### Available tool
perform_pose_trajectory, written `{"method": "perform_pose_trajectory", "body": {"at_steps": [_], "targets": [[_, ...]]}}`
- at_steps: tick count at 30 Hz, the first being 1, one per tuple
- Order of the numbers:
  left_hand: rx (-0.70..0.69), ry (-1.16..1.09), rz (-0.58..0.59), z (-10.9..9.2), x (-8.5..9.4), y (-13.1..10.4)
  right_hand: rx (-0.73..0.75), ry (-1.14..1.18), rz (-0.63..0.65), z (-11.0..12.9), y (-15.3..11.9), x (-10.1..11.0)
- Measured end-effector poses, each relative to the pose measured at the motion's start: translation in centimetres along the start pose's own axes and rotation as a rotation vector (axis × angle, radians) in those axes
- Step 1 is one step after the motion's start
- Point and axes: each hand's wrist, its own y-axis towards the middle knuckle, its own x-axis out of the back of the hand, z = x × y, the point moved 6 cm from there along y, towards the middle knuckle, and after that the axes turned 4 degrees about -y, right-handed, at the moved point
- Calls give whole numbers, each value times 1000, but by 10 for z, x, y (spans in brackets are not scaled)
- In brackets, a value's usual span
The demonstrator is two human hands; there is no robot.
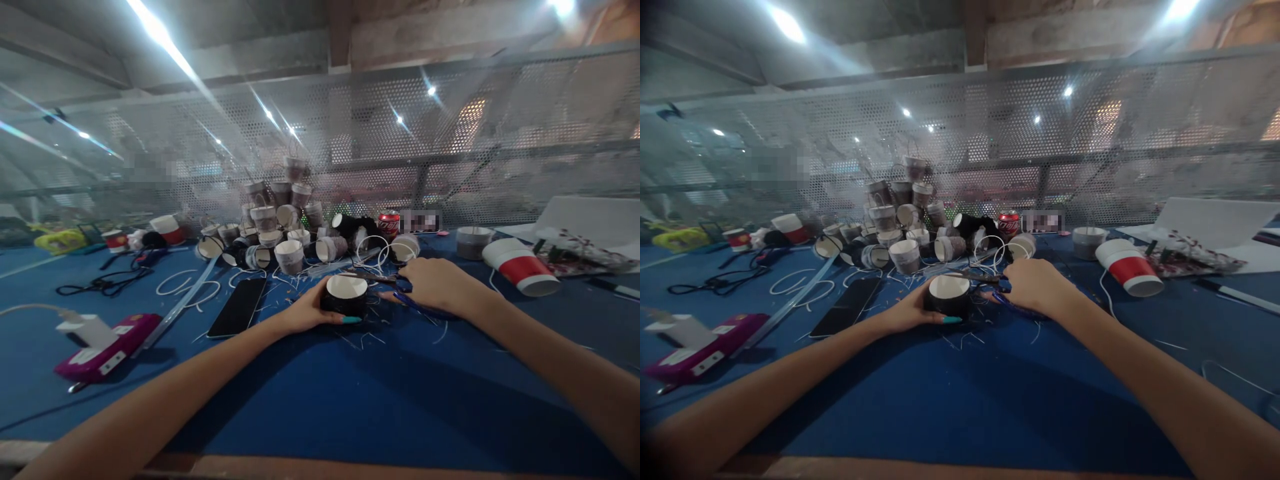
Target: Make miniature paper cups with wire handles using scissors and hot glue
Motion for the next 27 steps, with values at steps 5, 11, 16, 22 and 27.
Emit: {"method": "perform_pose_trajectory", "body": {"at_steps": [5,11,16,22,27], "targets": [[17,-48,8,5,0,1,14,-52,-7,3,1,2],[51,-102,6,7,1,1,46,-54,0,2,3,0],[98,-129,19,6,3,-1,64,-78,18,3,4,0],[2,-49,56,2,2,-1,-19,-71,-25,-4,6,2],[-44,-2,1,5,3,2,10,-39,-59,-7,4,2]]}}
